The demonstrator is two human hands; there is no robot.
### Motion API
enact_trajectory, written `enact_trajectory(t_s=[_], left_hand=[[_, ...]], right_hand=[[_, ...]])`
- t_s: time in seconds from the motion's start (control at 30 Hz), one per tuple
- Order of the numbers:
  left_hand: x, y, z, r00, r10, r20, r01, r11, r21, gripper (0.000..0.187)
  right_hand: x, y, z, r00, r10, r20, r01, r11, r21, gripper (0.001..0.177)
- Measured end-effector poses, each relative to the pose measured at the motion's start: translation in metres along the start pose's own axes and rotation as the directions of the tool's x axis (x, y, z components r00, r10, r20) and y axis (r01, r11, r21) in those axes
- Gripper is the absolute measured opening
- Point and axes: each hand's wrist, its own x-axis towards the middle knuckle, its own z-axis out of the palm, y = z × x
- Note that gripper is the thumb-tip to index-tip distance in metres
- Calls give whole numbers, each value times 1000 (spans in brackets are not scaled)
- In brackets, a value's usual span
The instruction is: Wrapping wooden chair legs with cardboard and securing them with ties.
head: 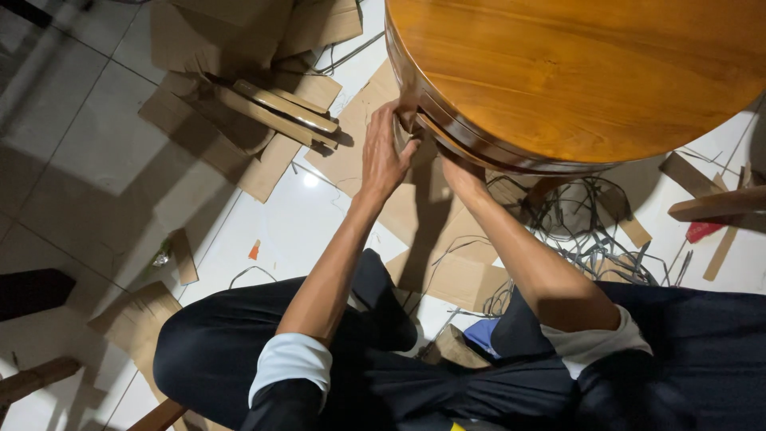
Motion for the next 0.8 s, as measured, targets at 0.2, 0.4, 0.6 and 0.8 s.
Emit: enact_trajectory(t_s=[0.2,0.4,0.6,0.8], left_hand=[[1,3,8,999,-2,-42,5,997,73,70],[-4,8,6,994,-24,-102,30,998,57,73],[-10,14,5,996,-70,-60,72,997,22,69],[-6,10,-15,999,3,38,-3,1000,6,71]], right_hand=[[-28,-72,-52,994,90,56,-91,995,28,23],[-3,18,28,961,199,194,-233,957,171,69],[-5,6,-4,976,107,189,-126,988,89,79],[-3,-42,-75,661,-22,750,-208,955,211,70]])
